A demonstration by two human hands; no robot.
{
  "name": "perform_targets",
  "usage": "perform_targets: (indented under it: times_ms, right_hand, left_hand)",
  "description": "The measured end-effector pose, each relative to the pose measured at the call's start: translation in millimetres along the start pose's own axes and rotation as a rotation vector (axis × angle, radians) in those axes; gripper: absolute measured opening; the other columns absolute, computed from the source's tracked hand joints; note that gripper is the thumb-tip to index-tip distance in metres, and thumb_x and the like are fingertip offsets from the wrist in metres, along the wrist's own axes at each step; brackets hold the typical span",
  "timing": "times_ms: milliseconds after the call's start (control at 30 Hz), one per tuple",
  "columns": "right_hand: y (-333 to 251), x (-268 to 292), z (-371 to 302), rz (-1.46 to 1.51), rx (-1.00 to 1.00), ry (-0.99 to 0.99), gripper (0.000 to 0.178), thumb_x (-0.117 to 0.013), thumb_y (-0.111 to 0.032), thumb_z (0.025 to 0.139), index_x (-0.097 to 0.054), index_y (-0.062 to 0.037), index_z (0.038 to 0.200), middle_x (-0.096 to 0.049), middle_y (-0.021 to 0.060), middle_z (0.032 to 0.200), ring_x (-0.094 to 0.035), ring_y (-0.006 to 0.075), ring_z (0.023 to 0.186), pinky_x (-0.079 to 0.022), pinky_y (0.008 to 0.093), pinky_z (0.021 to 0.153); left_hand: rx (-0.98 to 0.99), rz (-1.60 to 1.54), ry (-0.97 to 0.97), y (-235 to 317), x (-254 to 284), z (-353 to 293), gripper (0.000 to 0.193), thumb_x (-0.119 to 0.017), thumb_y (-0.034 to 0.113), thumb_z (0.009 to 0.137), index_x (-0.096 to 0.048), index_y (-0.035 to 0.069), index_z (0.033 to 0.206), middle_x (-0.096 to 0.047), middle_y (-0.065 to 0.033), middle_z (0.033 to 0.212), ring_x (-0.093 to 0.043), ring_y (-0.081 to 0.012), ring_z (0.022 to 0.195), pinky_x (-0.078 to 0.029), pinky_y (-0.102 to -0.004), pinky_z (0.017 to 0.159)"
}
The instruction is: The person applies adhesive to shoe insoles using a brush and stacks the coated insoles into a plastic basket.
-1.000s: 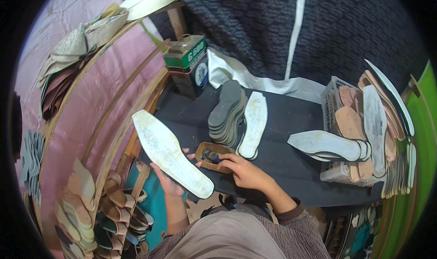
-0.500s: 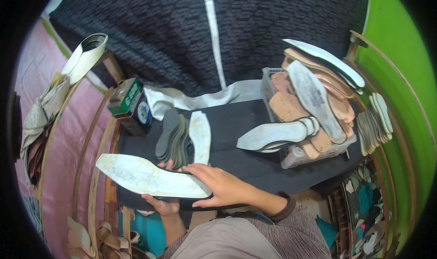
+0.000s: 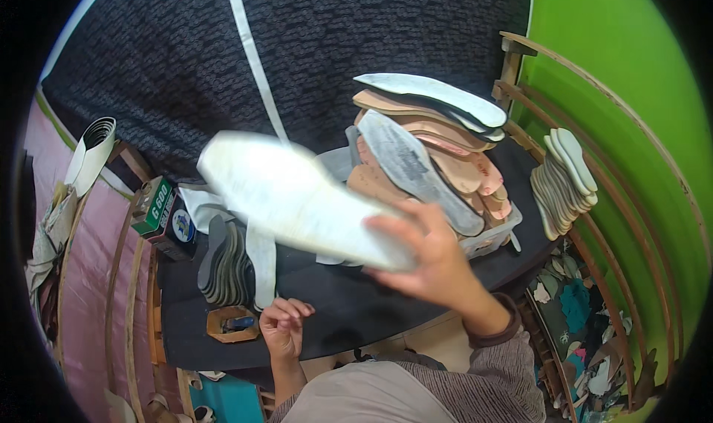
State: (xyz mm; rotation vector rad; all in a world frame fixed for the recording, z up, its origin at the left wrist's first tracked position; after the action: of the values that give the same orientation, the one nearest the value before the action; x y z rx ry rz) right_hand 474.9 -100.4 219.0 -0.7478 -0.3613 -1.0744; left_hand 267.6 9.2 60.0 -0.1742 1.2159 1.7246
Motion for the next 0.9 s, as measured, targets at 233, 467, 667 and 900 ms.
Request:
perform_targets:
  times_ms: [233,467,667,900]
  right_hand:
    - [65.9,126.8,27.4,-0.429,0.029,0.448,0.054,-0.078,-0.015,0.06,-0.06,-0.0127,0.111,-0.056,0.0146,0.11,-0.052,0.0333,0.101,-0.043,0.0411,0.088]
    - [136.7,144.1,67.7,-0.407,-0.039,0.236,0.04,-0.07,-0.035,0.074,-0.06,-0.0159,0.107,-0.061,0.0123,0.102,-0.055,0.031,0.099,-0.042,0.0403,0.087]
    - [168.0,128.0,87.2,-0.447,-0.134,0.065,0.044,-0.064,-0.046,0.077,-0.058,-0.0186,0.11,-0.061,0.0132,0.106,-0.054,0.0322,0.105,-0.038,0.0466,0.09]
    - [179.7,112.9,98.4,-0.515,-0.205,-0.055,0.047,-0.064,-0.049,0.076,-0.058,-0.0186,0.111,-0.06,0.0141,0.107,-0.052,0.033,0.108,-0.039,0.0512,0.088]
  left_hand:
    - [0.073,0.084,0.06,-46.1,-4.9,-20.1,0.025,-0.075,0.021,0.075,-0.059,0.002,0.071,-0.053,-0.0065,0.068,-0.054,-0.0189,0.069,-0.046,-0.0337,0.068]
    - [0.126,0.191,0.152,-70.3,-18.6,-35.3,0.027,-0.065,0.026,0.085,-0.053,0.005,0.075,-0.049,-0.0056,0.068,-0.051,-0.0178,0.067,-0.045,-0.0334,0.067]
    - [0.135,0.153,0.191,-83.1,-31.6,-44.7,0.024,-0.058,0.025,0.09,-0.052,0.003,0.08,-0.049,-0.0064,0.068,-0.051,-0.0178,0.067,-0.045,-0.0331,0.067]
    - [0.145,0.155,0.216,-83.6,-34.7,-51.1,0.022,-0.054,0.024,0.091,-0.051,0.003,0.083,-0.05,-0.0072,0.07,-0.051,-0.0179,0.068,-0.045,-0.0334,0.068]
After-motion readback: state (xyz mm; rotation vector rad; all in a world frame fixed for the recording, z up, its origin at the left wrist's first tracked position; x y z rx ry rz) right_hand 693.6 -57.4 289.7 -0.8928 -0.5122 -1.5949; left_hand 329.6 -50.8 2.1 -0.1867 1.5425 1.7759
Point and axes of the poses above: each hand's wrist, its own z-axis towards the middle knuckle, its own x-axis out of the back of the hand, y = z × x, the point moved 8 cm from there along z, towards the middle knuckle
